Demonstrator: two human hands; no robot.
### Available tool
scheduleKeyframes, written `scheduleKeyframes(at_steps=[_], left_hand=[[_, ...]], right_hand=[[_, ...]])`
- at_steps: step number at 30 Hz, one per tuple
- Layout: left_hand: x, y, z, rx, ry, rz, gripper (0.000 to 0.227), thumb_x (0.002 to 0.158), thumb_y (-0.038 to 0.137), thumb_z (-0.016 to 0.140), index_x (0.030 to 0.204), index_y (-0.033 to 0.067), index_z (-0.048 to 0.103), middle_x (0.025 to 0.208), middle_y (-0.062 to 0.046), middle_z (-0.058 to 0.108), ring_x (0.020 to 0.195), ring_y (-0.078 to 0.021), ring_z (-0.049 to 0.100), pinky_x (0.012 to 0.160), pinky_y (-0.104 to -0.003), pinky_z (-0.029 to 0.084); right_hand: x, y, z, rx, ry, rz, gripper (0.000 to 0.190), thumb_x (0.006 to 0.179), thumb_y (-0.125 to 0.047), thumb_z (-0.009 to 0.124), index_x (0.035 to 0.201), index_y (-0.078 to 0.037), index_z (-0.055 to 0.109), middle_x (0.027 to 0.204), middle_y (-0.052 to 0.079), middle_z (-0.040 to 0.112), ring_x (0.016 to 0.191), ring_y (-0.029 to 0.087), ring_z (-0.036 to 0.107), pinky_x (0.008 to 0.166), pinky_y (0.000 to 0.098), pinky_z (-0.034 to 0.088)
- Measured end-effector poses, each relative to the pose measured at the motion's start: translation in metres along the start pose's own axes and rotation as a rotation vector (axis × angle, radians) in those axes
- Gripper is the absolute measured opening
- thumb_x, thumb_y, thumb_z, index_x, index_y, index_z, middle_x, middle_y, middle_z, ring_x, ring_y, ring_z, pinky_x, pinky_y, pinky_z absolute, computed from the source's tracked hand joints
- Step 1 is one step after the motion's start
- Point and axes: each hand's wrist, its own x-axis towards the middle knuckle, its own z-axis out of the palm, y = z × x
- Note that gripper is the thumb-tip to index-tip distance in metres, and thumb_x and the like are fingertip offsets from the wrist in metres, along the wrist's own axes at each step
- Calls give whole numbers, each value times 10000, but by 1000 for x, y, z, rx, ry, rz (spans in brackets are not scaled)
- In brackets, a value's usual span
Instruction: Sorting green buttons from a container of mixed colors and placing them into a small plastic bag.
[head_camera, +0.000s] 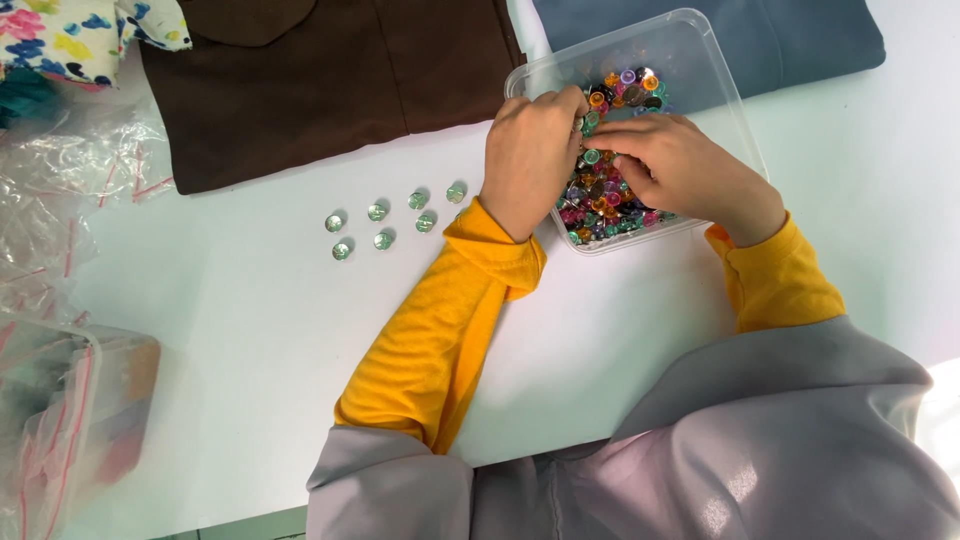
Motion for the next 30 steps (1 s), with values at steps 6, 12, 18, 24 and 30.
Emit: scheduleKeyframes(at_steps=[6,12,18,24,30], left_hand=[[0,0,-3,-40,-27,7,237,756,-70,650,901,115,631,772,-42,685,643,-321,597,799,-409,513],[0,-6,-12,-254,-39,66,233,812,-8,712,985,121,623,911,9,710,723,-226,653,920,-408,482],[-19,4,-44,-240,259,211,162,1011,188,698,1131,98,638,1067,-20,694,942,-210,684,868,-367,508],[-69,-22,-111,-252,377,238,256,905,166,831,1114,117,693,977,-14,683,907,-206,715,881,-338,570],[-146,-117,-171,-202,304,37,247,955,19,761,1182,31,663,977,-113,692,910,-294,720,855,-422,552]], right_hand=[[-4,-1,-1,62,103,47,144,995,-51,671,1090,-66,779,1028,46,783,928,233,703,866,372,539],[-10,-2,0,124,191,151,221,954,29,671,1155,-35,737,1018,100,761,917,221,717,841,348,573],[-10,-19,-9,-197,551,-38,253,966,89,640,1178,9,754,1062,130,684,964,301,606,923,440,482],[12,-97,-12,161,565,-79,249,956,129,653,1126,-18,760,1018,111,657,967,326,653,938,439,546],[72,-178,19,439,439,-235,228,879,95,695,1063,-33,735,1021,111,695,879,263,717,813,367,603]])
